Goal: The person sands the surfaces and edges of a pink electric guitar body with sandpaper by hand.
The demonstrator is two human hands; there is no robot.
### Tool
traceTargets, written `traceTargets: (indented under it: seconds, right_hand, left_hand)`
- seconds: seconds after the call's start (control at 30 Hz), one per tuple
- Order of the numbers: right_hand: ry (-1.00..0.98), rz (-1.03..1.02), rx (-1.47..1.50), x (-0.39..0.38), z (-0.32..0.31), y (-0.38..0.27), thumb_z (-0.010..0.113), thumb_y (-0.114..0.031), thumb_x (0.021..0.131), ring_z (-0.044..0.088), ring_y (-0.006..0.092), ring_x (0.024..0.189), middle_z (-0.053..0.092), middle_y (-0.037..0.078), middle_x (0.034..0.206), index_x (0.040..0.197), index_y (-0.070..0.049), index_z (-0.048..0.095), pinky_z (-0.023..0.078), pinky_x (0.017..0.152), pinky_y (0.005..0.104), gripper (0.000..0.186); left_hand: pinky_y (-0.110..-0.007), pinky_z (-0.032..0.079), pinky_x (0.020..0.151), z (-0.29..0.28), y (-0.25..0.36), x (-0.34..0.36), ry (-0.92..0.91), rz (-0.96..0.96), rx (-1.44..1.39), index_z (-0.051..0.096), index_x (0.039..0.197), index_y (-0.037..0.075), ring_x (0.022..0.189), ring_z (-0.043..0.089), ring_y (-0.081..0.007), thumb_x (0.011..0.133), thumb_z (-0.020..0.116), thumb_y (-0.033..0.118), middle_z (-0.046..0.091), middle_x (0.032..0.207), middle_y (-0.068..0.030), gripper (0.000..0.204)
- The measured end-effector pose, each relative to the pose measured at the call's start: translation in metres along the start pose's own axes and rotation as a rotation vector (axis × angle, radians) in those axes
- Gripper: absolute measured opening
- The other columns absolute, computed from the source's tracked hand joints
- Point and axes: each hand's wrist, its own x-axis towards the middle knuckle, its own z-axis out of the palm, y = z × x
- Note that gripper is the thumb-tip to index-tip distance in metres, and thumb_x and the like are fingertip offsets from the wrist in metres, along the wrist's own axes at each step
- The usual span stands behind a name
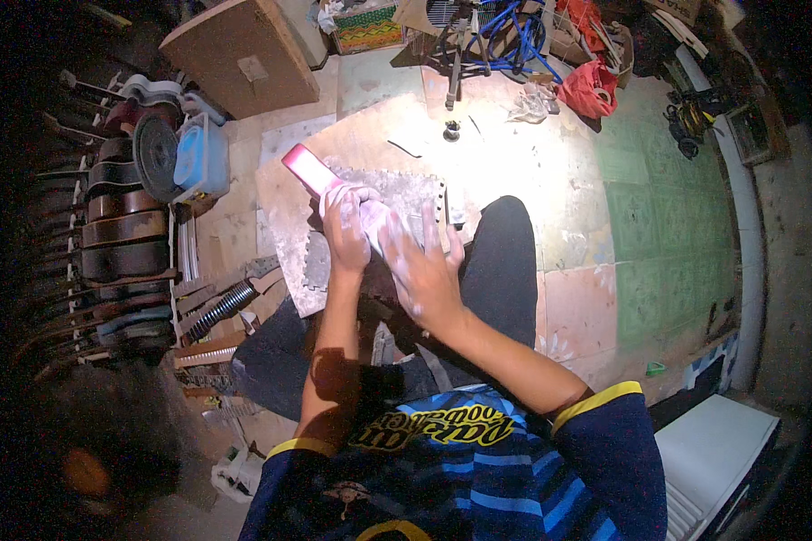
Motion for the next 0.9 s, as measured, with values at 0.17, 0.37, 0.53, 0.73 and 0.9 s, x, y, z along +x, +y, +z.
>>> traceTargets:
  seconds: [0.17, 0.37, 0.53, 0.73, 0.9]
  right_hand:
    - [-0.017, -0.027, 0.021, -0.013, 0.0, -0.008, 0.063, -0.008, 0.086, 0.029, 0.0469, 0.154, 0.042, 0.011, 0.165, 0.155, -0.012, 0.048, 0.016, 0.116, 0.0626, 0.071]
    - [-0.02, 0.026, 0.067, 0.015, -0.01, -0.011, 0.065, -0.01, 0.087, 0.029, 0.044, 0.155, 0.042, 0.01, 0.165, 0.153, -0.013, 0.051, 0.016, 0.118, 0.0617, 0.067]
    - [-0.025, 0.086, 0.135, 0.026, -0.009, 0.011, 0.058, -0.009, 0.097, 0.026, 0.0445, 0.157, 0.044, 0.015, 0.163, 0.154, -0.01, 0.05, 0.017, 0.12, 0.0626, 0.058]
    - [0.119, 0.315, 0.476, 0.024, -0.019, 0.034, 0.05, -0.007, 0.106, 0.058, 0.0384, 0.137, 0.063, 0.027, 0.142, 0.14, 0.005, 0.06, 0.041, 0.116, 0.0368, 0.038]
    - [0.126, 0.467, 0.666, 0.0, -0.017, 0.048, 0.053, -0.007, 0.103, 0.062, 0.0362, 0.131, 0.067, 0.027, 0.136, 0.138, 0.003, 0.062, 0.045, 0.113, 0.0401, 0.038]
  left_hand:
    - [-0.05, 0.042, 0.096, 0.002, 0.0, 0.006, -0.016, 0.032, -0.02, 0.071, 0.086, 0.0, 0.094, 0.059, -0.0427, 0.105, 0.04, 0.025, 0.069, 0.092, -0.02, 0.044]
    - [-0.05, 0.041, 0.097, -0.002, 0.0, 0.001, -0.018, -0.03, -0.007, 0.071, 0.086, -0.001, 0.096, 0.059, -0.0418, 0.106, 0.037, 0.03, 0.069, 0.092, -0.0201, 0.05]
    - [-0.048, 0.043, 0.1, 0.002, 0.001, 0.001, -0.032, -0.026, 0.02, 0.072, 0.089, 0.0, 0.098, 0.061, -0.0424, 0.105, 0.042, 0.026, 0.07, 0.094, -0.0198, 0.043]
    - [-0.049, 0.04, 0.105, 0.007, 0.002, 0.013, -0.171, 0.041, 0.095, 0.071, 0.098, 0.003, 0.105, 0.06, -0.0394, 0.089, 0.068, 0.038, 0.07, 0.101, -0.0169, 0.036]
    - [-0.049, 0.035, 0.114, 0.006, 0.013, 0.016, -0.253, 0.079, 0.192, 0.07, 0.105, 0.006, 0.115, 0.059, -0.0359, 0.063, 0.089, 0.046, 0.069, 0.111, -0.0143, 0.062]
